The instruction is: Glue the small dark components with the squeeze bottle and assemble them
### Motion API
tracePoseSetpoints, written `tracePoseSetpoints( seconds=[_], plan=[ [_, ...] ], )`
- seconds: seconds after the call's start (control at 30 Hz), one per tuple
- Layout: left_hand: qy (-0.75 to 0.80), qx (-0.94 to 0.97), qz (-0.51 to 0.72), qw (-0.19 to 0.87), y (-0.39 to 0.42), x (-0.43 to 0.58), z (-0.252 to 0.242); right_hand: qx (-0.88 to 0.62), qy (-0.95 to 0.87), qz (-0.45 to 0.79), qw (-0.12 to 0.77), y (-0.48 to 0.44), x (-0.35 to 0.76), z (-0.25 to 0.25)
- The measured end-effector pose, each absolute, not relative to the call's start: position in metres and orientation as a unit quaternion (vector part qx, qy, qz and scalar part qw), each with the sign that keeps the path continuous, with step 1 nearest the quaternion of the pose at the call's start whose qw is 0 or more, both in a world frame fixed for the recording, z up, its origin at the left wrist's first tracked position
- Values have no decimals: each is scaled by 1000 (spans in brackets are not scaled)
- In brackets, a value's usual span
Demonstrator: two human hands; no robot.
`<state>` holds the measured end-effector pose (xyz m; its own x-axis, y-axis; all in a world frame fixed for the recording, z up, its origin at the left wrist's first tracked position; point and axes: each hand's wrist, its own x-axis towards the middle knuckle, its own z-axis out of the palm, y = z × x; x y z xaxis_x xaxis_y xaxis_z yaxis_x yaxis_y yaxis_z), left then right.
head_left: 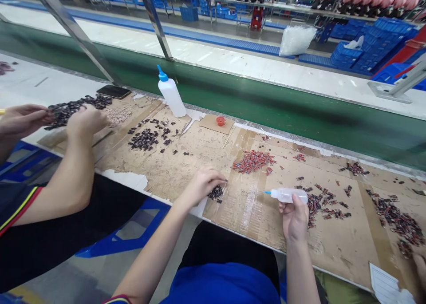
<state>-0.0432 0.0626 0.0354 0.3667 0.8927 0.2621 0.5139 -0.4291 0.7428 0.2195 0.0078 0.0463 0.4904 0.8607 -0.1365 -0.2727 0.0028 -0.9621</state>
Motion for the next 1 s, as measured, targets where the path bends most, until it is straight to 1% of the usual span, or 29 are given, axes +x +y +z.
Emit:
tracePoseSetpoints(
  seconds=[0.07,0.2,0.43,0.63,1.0],
  plan=[
    [429,783,329,306,56,-22,32,-565,-255,426,659,10,214,45],
    [454,770,294,337,49,4,25,-598,-292,396,633,12,205,37],
    [446,760,287,375,45,0,29,-662,-358,331,570,6,189,32],
    [462,769,276,346,43,2,29,-661,-364,334,565,1,183,30],
    [476,774,270,319,40,5,24,-678,-395,326,527,1,184,29]
  ],
)
